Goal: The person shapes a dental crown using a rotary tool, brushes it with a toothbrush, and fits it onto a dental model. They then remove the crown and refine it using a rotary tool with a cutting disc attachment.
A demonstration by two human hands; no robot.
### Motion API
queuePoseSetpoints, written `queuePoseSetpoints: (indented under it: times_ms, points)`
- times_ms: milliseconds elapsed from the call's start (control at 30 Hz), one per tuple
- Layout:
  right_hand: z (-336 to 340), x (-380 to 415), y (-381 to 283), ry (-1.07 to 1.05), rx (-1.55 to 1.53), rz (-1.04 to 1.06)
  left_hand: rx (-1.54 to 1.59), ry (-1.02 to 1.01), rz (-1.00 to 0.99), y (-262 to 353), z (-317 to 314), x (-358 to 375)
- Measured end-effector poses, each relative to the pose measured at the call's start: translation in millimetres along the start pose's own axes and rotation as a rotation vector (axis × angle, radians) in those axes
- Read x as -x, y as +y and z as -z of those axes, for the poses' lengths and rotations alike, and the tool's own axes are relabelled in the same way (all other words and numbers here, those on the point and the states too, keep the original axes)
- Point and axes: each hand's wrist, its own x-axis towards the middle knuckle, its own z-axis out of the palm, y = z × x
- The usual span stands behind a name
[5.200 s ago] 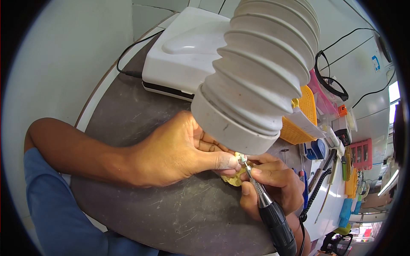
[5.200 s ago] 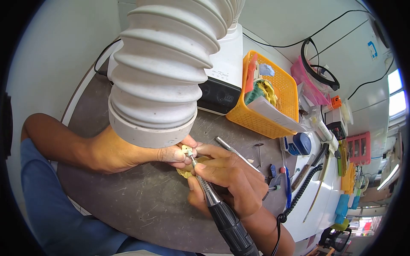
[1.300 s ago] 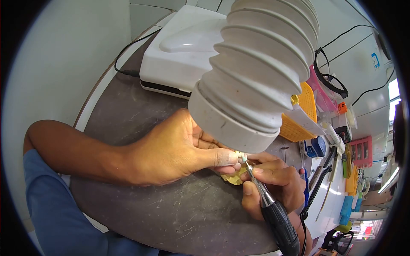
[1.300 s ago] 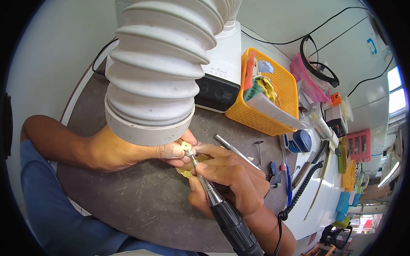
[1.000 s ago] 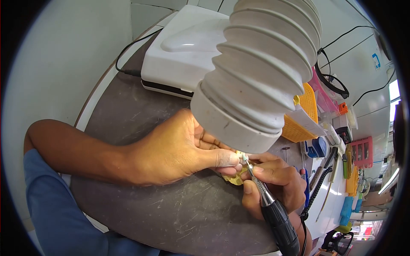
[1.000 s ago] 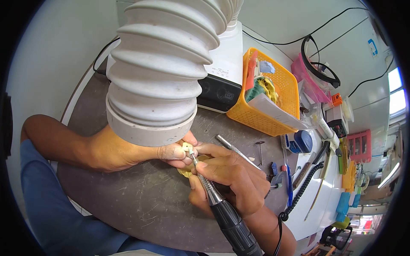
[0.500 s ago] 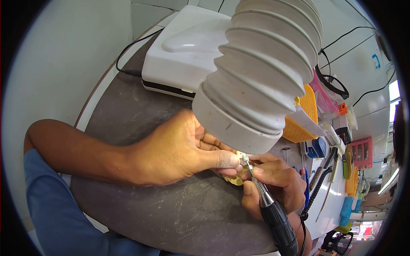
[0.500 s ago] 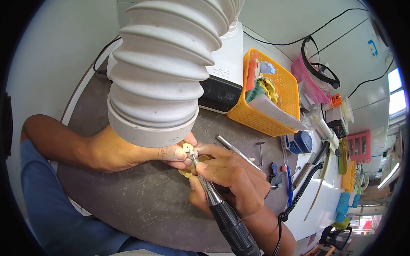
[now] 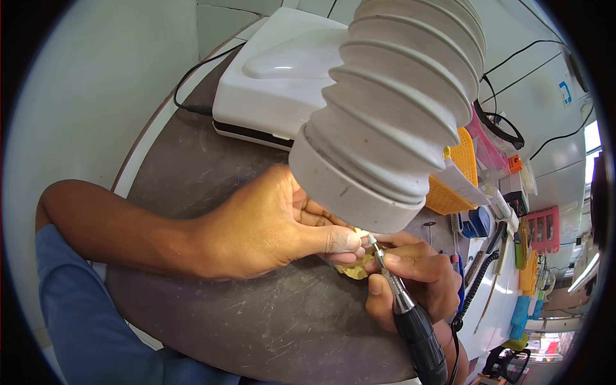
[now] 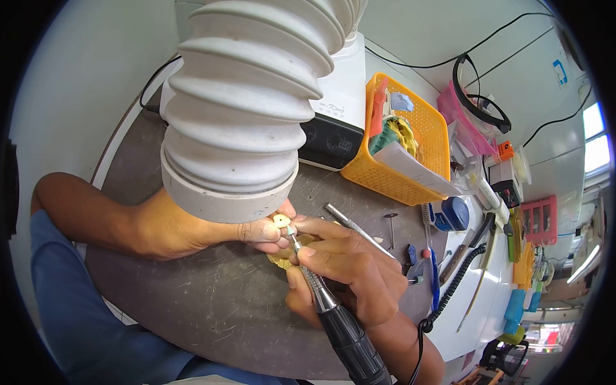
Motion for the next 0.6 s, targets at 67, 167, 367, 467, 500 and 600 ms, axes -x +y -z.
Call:
queuePoseSetpoints:
  times_ms: [67, 167, 367, 467, 500, 600]
  points:
    - [-0.9, 0.6, 1.1, 0.010, 0.011, 0.005, 0.003, -0.007, -0.029, -0.5, 0.3, 0.1]
    - [-2.0, 0.7, 2.6, 0.018, 0.033, 0.022, -0.014, -0.006, -0.012, 1.5, 0.1, 0.8]
    - [-2.6, -2.0, 2.7, 0.019, 0.033, 0.042, 0.004, -0.010, 0.001, -0.2, 0.7, 1.2]
    - [-1.3, -1.5, 2.6, 0.010, 0.036, 0.040, -0.010, -0.003, -0.020, -0.8, 0.5, 1.0]
    - [-1.8, -2.1, 2.6, 0.010, 0.035, 0.040, -0.047, -0.004, -0.034, -1.7, 0.7, 0.8]
    - [-1.7, -2.6, 2.3, 0.014, 0.060, 0.068, -0.067, -0.006, -0.044, -0.9, 0.2, 1.0]
